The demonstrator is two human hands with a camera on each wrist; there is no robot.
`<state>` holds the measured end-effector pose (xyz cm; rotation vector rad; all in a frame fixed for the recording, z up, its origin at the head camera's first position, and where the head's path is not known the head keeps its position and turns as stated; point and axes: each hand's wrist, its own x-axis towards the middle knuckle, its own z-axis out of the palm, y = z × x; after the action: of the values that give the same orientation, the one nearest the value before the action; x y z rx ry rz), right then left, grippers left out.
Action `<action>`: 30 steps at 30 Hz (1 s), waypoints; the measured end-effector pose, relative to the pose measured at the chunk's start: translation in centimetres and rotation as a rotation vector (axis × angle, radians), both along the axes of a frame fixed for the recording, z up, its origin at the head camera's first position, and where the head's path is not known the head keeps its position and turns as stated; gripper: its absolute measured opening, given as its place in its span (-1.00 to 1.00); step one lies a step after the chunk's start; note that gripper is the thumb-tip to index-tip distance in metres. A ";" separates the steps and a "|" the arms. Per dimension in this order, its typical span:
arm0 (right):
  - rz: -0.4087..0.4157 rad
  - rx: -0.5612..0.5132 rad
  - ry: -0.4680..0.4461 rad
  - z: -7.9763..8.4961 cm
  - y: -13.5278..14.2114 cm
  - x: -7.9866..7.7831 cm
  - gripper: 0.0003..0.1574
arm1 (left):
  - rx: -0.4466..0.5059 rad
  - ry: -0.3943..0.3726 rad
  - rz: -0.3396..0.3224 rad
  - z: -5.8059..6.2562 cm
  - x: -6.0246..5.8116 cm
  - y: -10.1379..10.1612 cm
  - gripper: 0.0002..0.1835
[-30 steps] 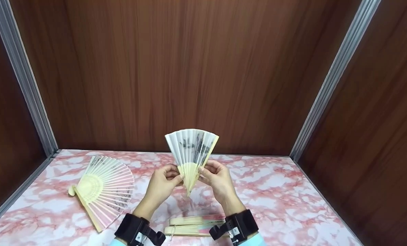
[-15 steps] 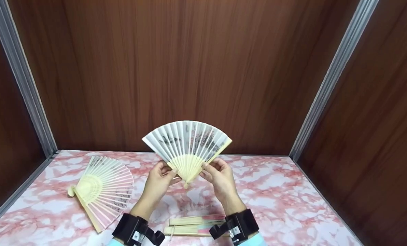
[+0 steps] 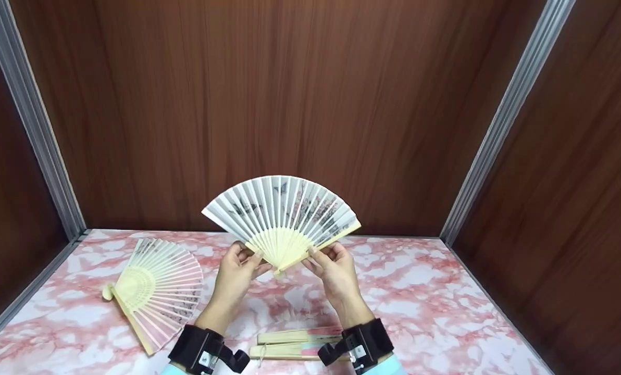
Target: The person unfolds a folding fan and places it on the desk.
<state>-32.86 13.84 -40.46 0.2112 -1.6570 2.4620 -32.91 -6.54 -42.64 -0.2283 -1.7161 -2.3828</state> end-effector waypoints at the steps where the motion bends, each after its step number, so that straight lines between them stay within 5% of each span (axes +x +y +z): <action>1: 0.002 -0.008 0.002 0.0 0.0 0.0 -0.78 | 0.003 -0.002 0.003 0.0 0.0 -0.1 -0.81; 16: 0.030 -0.140 -0.045 -0.9 -1.4 0.0 -0.56 | 0.104 -0.053 0.041 0.0 0.0 -1.2 -0.62; 30: 0.048 -0.262 -0.103 -1.0 -1.8 -0.1 -0.50 | 0.202 -0.046 0.156 0.1 -1.0 -2.1 -0.72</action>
<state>-32.93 11.99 -41.45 0.0911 -1.3586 2.7346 -33.88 -8.61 -42.55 -0.0081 -1.4394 -2.4387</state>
